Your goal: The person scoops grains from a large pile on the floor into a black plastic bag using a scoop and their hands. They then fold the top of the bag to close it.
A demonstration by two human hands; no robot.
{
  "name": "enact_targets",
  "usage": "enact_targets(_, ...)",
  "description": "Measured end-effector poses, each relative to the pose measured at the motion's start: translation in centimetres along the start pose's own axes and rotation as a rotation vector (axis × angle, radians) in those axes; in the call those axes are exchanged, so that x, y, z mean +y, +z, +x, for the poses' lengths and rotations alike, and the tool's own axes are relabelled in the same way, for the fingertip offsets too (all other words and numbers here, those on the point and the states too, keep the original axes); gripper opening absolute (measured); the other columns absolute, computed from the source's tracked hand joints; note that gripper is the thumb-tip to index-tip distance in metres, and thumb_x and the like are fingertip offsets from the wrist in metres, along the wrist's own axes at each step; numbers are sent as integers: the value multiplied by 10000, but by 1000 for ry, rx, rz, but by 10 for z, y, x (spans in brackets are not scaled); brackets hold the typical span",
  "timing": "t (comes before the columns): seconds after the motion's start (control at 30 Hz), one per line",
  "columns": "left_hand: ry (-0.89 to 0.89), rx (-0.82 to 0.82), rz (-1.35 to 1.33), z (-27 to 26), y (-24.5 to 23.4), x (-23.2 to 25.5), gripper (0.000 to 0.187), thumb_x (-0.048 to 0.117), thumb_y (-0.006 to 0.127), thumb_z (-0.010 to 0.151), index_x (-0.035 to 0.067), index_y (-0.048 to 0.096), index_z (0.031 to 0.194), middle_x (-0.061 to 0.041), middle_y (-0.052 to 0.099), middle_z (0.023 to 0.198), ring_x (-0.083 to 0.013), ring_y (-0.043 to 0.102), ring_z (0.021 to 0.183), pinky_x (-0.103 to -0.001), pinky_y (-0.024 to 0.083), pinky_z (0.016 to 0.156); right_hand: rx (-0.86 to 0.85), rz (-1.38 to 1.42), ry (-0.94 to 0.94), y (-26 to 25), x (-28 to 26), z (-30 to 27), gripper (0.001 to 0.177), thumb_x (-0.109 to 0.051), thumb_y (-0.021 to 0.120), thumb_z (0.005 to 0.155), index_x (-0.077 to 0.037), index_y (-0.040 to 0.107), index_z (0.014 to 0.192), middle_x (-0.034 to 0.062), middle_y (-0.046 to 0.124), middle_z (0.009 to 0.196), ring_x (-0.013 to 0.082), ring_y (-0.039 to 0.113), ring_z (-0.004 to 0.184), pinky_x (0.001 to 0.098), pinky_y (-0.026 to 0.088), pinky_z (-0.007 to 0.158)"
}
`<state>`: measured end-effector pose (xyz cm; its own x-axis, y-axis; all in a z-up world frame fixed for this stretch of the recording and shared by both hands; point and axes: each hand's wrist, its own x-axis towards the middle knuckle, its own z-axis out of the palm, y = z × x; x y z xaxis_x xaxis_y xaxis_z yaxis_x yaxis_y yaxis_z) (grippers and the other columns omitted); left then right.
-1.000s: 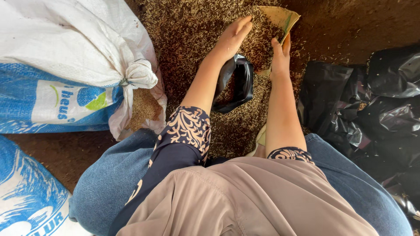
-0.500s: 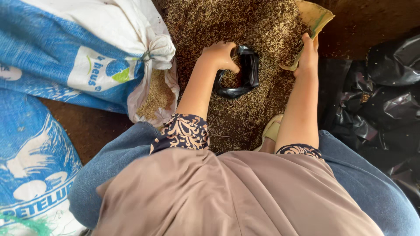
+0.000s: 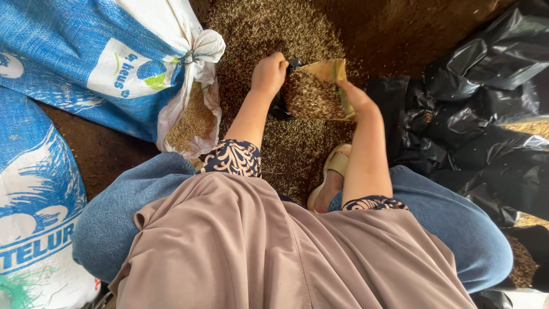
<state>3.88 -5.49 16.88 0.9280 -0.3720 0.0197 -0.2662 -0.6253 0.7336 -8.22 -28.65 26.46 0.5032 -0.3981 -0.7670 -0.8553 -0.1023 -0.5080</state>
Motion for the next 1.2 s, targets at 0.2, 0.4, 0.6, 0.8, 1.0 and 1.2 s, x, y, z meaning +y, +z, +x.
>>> enact_targets(0.2,79,-14,-73,-26,6,22,208,220,587,1029,59,622,903,-107,673,736,-254,632,636,-413,510,589,112,397,-31,60,-22,-24,845,-579,626,870,-142,345,1537,182,613,1343,320,669,1165,441,613,860)
enact_targets(0.4,-51,246,-200,-33,-6,9,196,193,555,1035,44,640,941,-140,719,814,-311,701,717,-429,543,670,432,-309,-305,109,-43,-64,1093,-639,763,814,-231,134,1609,203,241,1512,402,471,1292,466,558,919)
enact_targets(0.6,-161,460,-267,-39,-22,-12,199,214,605,992,28,670,969,-188,736,875,-397,701,793,-486,539,712,565,-622,-610,106,-62,-94,1179,-642,892,726,-228,176,1567,247,254,1465,432,440,1298,487,548,925)
enact_targets(0.8,-234,406,-280,-31,-30,-22,209,251,615,993,53,681,972,-155,730,832,-353,706,756,-462,538,699,437,-232,-426,38,-68,-66,1037,-533,827,773,-287,236,1589,203,267,1514,351,552,1223,443,587,951)
enact_targets(1.0,-254,332,-266,-36,-46,-8,245,310,650,939,69,688,962,-105,734,807,-291,718,726,-432,552,687,802,-187,-662,-10,-32,15,980,-556,829,917,-161,223,1578,237,315,1483,379,547,1239,490,550,952)
enact_targets(1.2,-453,-156,29,-37,-76,6,465,473,742,828,14,689,883,-143,709,847,-279,685,768,-438,543,714,478,-291,-438,53,-8,35,516,-565,684,913,-97,681,1131,42,712,1055,208,693,1020,379,567,914)
